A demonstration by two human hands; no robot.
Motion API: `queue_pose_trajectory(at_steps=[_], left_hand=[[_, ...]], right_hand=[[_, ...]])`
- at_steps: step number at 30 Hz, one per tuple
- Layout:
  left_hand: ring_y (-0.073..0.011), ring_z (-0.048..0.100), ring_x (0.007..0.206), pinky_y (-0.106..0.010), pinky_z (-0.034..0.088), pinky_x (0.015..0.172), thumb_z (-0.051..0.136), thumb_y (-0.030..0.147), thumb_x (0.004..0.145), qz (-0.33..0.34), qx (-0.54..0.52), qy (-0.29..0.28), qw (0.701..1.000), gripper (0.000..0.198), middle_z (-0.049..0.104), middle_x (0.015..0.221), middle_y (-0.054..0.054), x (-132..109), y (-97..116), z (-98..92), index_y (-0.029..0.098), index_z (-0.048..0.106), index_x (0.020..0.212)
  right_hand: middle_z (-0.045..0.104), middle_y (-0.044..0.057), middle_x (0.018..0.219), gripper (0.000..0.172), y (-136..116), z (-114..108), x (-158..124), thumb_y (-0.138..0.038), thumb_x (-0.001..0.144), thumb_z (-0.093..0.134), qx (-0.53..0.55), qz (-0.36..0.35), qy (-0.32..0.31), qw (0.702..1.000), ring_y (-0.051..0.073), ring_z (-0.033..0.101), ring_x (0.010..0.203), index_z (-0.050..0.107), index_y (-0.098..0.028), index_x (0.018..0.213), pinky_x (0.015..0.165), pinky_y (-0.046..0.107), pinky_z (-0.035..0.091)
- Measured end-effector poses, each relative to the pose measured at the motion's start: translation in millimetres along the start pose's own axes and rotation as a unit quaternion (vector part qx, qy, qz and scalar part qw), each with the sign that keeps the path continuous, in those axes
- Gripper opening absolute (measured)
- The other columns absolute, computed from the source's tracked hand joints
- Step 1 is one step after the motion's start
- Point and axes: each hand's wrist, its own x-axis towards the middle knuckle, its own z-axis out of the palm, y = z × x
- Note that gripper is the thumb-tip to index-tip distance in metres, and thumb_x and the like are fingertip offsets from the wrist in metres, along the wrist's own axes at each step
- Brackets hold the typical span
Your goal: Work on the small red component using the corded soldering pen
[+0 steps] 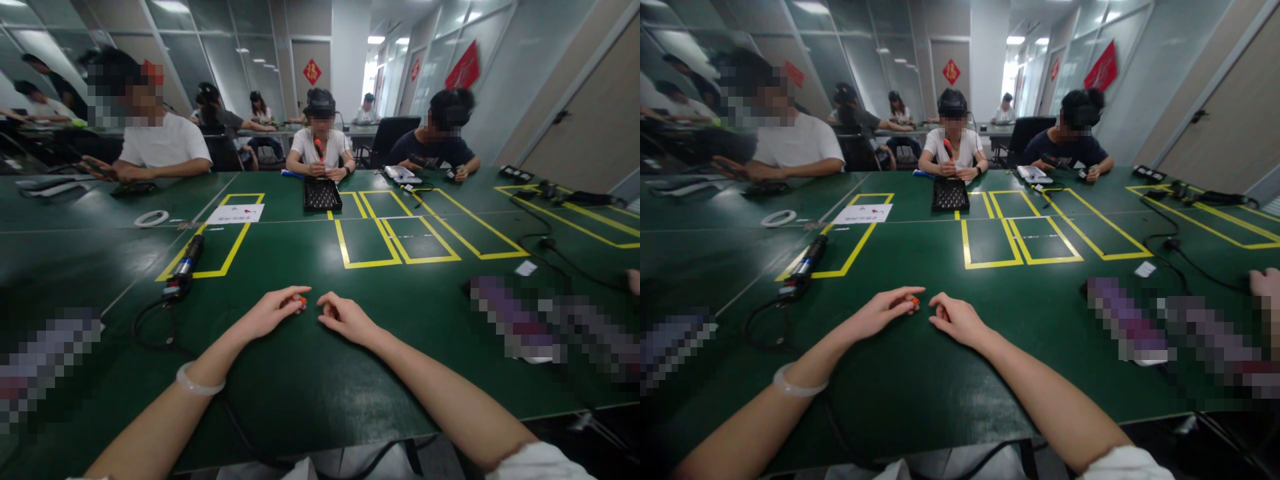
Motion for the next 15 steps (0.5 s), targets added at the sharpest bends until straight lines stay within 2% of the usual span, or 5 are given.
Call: queue_pose_trajectory(at_steps=[3,6,9,11,15], left_hand=[[-0.0146,0.057,0.08,-0.027,0.046,0.075,0.048,0.04,0.092,-0.006,-0.05,-0.074,0.996,0.058,0.062,0.091,-0.003,-2.3,12.6,19.1,0.021,0.035,0.145],[-0.0142,0.057,0.084,-0.029,0.045,0.08,0.047,0.038,0.093,0.0,-0.067,-0.102,0.993,0.06,0.06,0.094,-0.003,-4.0,11.2,25.4,0.021,0.03,0.147],[-0.0139,0.057,0.081,-0.029,0.044,0.079,0.047,0.037,0.093,-0.001,-0.065,-0.102,0.993,0.061,0.06,0.089,-0.002,-4.0,9.5,25.4,0.019,0.028,0.148],[-0.014,0.057,0.079,-0.027,0.044,0.076,0.047,0.037,0.093,0.001,-0.061,-0.09,0.994,0.059,0.061,0.085,-0.001,-4.1,12.7,24.3,0.019,0.03,0.146],[-0.0162,0.062,0.088,-0.027,0.045,0.08,0.055,0.038,0.088,0.028,-0.021,-0.048,0.998,0.044,0.066,0.095,-0.002,-6.3,25.9,23.3,0.02,0.046,0.128]], right_hand=[[0.058,-0.005,0.075,0.035,-1.0,3.2,-0.1,-0.023,0.086,0.063,0.031,-0.018,-0.015,0.999,0.01,0.054,0.061,0.049,-0.02,0.117,0.061,0.02,0.039],[0.058,-0.003,0.076,0.018,-4.1,5.1,-0.3,-0.023,0.087,0.062,0.025,-0.051,-0.034,0.998,0.011,0.053,0.065,0.057,-0.02,0.104,0.062,0.02,0.039],[0.059,-0.002,0.076,0.007,-6.6,5.4,-0.5,-0.024,0.088,0.06,0.023,-0.048,-0.04,0.998,0.011,0.052,0.065,0.06,-0.019,0.092,0.061,0.02,0.038],[0.058,-0.003,0.073,0.009,-7.0,4.9,-0.4,-0.026,0.088,0.061,0.044,-0.029,-0.031,0.998,0.01,0.051,0.063,0.059,-0.018,0.092,0.059,0.02,0.037],[0.056,-0.003,0.07,0.016,-5.9,2.3,0.3,-0.032,0.088,0.06,0.108,0.013,-0.005,0.994,0.01,0.05,0.06,0.057,-0.016,0.093,0.057,0.019,0.037]])
